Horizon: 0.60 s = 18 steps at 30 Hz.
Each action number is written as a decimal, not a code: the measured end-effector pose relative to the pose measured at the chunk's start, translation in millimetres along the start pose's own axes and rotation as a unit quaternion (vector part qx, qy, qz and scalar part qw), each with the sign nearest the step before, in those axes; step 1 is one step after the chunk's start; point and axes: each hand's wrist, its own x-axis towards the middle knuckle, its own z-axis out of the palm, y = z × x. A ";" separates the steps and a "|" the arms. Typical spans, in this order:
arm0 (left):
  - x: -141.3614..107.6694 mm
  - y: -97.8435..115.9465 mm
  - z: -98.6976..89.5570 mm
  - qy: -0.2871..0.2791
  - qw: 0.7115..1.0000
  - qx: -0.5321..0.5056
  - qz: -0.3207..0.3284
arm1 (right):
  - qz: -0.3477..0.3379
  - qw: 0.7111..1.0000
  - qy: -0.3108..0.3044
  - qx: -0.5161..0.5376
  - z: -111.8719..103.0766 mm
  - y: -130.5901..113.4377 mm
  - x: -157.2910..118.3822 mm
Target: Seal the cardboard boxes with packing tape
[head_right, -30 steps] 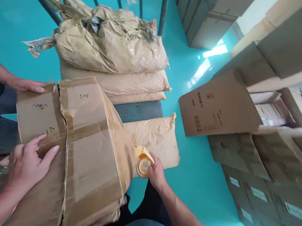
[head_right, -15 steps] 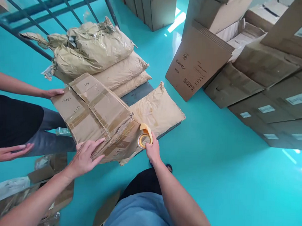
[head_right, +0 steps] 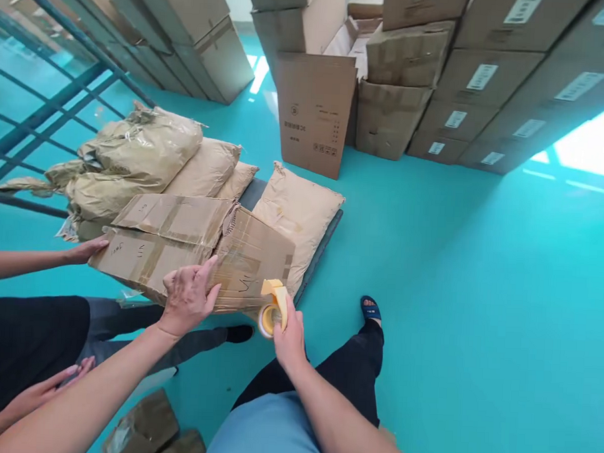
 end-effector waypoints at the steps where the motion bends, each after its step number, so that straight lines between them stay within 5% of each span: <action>1: 1.9 -1.0 2.0 0.001 0.999 0.004 0.036 | 0.008 1.000 0.012 -0.001 12.6 5.6 -13.6; 8: 22.6 -5.1 3.7 -0.067 0.967 -0.009 0.246 | 0.044 0.994 0.076 0.065 98.8 11.3 -83.1; 12: 40.8 4.5 -3.7 -0.162 0.916 0.114 0.347 | 0.057 0.991 0.067 0.101 137.9 14.1 -101.0; 18: 46.5 40.6 19.9 -0.254 0.856 0.207 0.400 | 0.065 0.986 0.087 0.125 164.7 21.0 -121.3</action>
